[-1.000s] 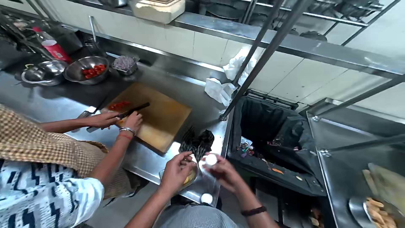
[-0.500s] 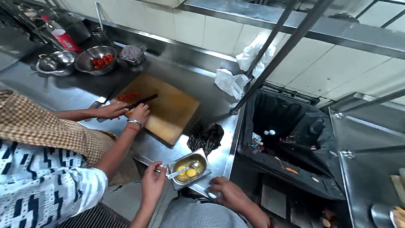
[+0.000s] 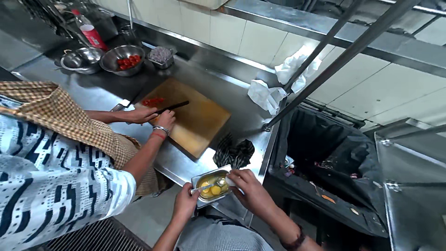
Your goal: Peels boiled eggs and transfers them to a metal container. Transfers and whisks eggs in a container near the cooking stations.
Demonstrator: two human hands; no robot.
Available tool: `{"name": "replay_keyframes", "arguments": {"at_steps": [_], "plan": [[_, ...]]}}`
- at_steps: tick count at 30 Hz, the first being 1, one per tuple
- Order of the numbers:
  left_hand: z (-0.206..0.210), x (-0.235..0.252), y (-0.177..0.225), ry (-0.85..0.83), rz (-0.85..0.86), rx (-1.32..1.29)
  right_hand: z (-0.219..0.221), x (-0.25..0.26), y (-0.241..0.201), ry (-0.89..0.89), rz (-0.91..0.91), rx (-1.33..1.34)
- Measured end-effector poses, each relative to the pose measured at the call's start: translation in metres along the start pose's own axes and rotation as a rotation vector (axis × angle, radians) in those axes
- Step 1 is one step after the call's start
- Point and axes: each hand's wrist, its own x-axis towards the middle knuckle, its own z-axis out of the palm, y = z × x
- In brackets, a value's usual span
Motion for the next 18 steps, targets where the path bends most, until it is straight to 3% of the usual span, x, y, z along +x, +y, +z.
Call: {"name": "replay_keyframes", "arguments": {"at_steps": [3,6,9,12,14,18], "plan": [[0.001,-0.001,0.003,0.002,0.011,-0.011,0.018,0.007,0.013,-0.244,0.047,-0.062],[0.001,-0.002,0.003,0.012,0.002,0.02,0.005,0.009,0.008,-0.146,0.092,0.041],[-0.002,-0.013,0.01,0.151,0.096,0.164,-0.002,0.013,0.008,-0.021,0.305,0.466],[-0.006,-0.023,0.029,0.267,0.388,0.226,-0.006,0.018,0.006,-0.046,0.574,1.067],[-0.007,-0.026,0.052,0.128,0.516,0.145,-0.01,0.019,0.002,-0.085,0.635,1.261],[-0.003,-0.023,0.091,-0.191,0.582,-0.046,-0.012,0.019,-0.006,-0.086,0.639,1.363]]}}
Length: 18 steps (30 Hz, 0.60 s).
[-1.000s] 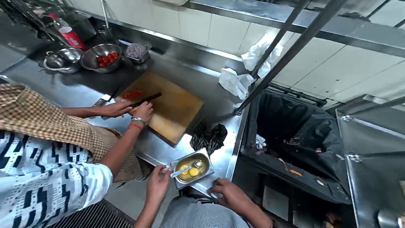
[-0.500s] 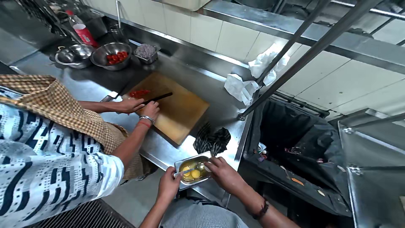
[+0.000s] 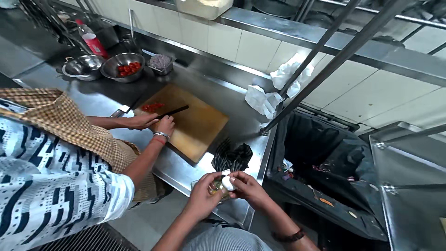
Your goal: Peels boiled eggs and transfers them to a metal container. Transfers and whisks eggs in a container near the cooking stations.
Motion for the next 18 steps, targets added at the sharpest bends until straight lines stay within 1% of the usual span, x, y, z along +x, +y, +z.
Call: {"name": "replay_keyframes", "arguments": {"at_steps": [3,9,14,18], "plan": [[0.001,0.01,0.006,-0.064,0.021,-0.029,0.005,-0.002,-0.002,0.014,-0.011,-0.009],[0.009,0.012,0.002,-0.042,0.007,-0.043,0.013,-0.001,0.002,0.073,-0.029,-0.044],[0.016,0.008,0.0,0.003,0.009,0.149,0.011,0.002,0.011,0.063,-0.027,-0.093],[0.019,0.005,0.0,0.04,0.031,0.374,-0.001,0.003,0.014,-0.03,-0.118,-0.359]]}}
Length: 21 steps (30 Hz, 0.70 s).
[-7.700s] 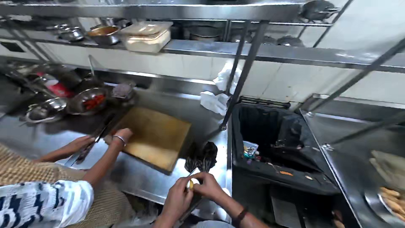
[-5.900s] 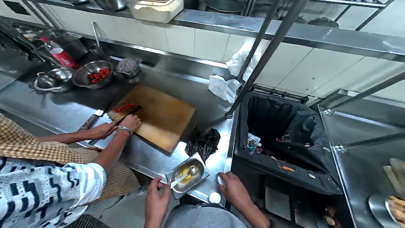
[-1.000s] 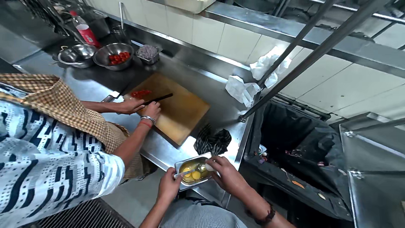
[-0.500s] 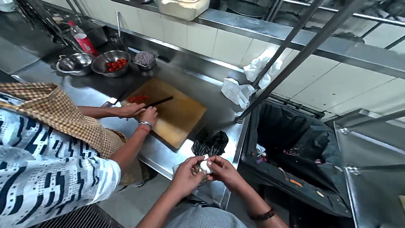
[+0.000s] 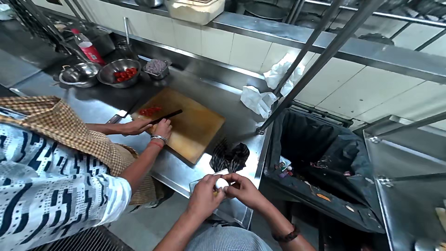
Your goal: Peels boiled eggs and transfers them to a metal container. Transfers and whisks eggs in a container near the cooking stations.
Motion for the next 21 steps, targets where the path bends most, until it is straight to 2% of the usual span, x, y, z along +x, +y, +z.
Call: {"name": "replay_keyframes", "arguments": {"at_steps": [3,10,17,21], "plan": [[0.002,-0.003,0.003,0.02,0.046,0.101,-0.003,0.002,0.001,-0.02,-0.063,-0.149],[0.0,-0.007,-0.001,-0.012,0.109,0.119,-0.001,0.004,-0.003,-0.085,-0.118,-0.321],[0.006,-0.002,-0.007,-0.003,0.17,0.207,0.014,0.007,0.007,0.129,-0.152,-0.427],[0.009,0.001,-0.012,0.08,0.241,0.195,0.017,0.009,0.009,0.21,-0.176,-0.443]]}}
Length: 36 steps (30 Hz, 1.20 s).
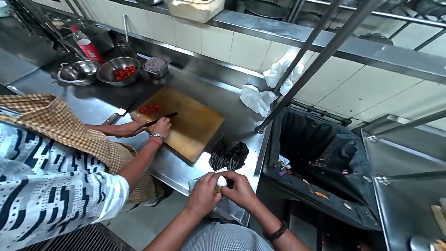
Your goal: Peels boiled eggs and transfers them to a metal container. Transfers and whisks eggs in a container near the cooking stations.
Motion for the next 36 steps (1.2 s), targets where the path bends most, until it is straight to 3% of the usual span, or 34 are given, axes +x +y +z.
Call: {"name": "replay_keyframes", "arguments": {"at_steps": [7,11,16,20,36], "plan": [[0.009,-0.002,-0.005,0.056,0.036,0.015,0.002,-0.002,0.0,0.027,0.007,-0.046],[0.011,-0.003,-0.009,0.076,-0.036,-0.117,-0.003,0.0,0.011,-0.11,0.058,0.229],[-0.004,-0.004,-0.014,-0.098,-0.061,-0.286,-0.018,-0.001,0.02,-0.318,0.058,0.408],[-0.013,0.0,-0.013,-0.163,-0.005,-0.307,-0.025,-0.003,0.02,-0.37,0.056,0.436],[0.005,0.001,-0.008,-0.01,0.094,-0.052,-0.002,-0.008,0.006,-0.037,-0.019,0.083]]}}
